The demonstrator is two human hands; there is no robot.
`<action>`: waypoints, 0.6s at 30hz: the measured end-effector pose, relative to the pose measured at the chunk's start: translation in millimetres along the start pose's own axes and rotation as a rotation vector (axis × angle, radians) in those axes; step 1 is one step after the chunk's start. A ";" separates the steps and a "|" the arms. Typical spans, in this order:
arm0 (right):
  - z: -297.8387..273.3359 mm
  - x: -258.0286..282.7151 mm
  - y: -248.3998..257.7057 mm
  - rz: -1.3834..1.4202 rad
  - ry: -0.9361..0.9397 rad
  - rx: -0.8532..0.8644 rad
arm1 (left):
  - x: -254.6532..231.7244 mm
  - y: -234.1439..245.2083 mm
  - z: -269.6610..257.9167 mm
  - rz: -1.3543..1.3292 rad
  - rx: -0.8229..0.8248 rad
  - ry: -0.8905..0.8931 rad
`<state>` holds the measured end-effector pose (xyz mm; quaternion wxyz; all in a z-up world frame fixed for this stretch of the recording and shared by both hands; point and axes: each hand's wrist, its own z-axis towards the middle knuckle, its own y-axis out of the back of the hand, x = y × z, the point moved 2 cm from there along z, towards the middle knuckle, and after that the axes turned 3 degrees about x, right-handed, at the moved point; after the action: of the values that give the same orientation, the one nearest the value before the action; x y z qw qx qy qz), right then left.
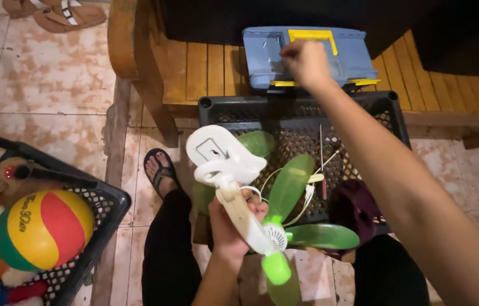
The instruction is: The person disassembles a small electric fan by removing the blade assembly and base, then wipes the base with a cloth. They reassemble the fan by reattaching the blade assembly and securing it with a screwdriver.
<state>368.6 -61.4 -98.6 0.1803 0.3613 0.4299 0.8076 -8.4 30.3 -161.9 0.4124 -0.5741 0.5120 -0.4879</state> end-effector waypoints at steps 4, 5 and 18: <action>13.5 -27.1 -38.8 -0.172 -0.061 0.130 | 0.3 6.6 6.5 0.013 -0.002 -0.016; 19.5 -30.1 -42.3 -0.164 -0.070 0.146 | 0.5 8.1 8.1 0.013 0.002 -0.025; 1.2 41.6 5.1 -0.158 0.153 0.005 | 8.3 -1.1 4.1 0.016 0.181 0.000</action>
<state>341.5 -38.6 -76.1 0.2088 0.2640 0.4717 0.8150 -4.2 22.2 -160.4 0.4667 -0.5303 0.4704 -0.5288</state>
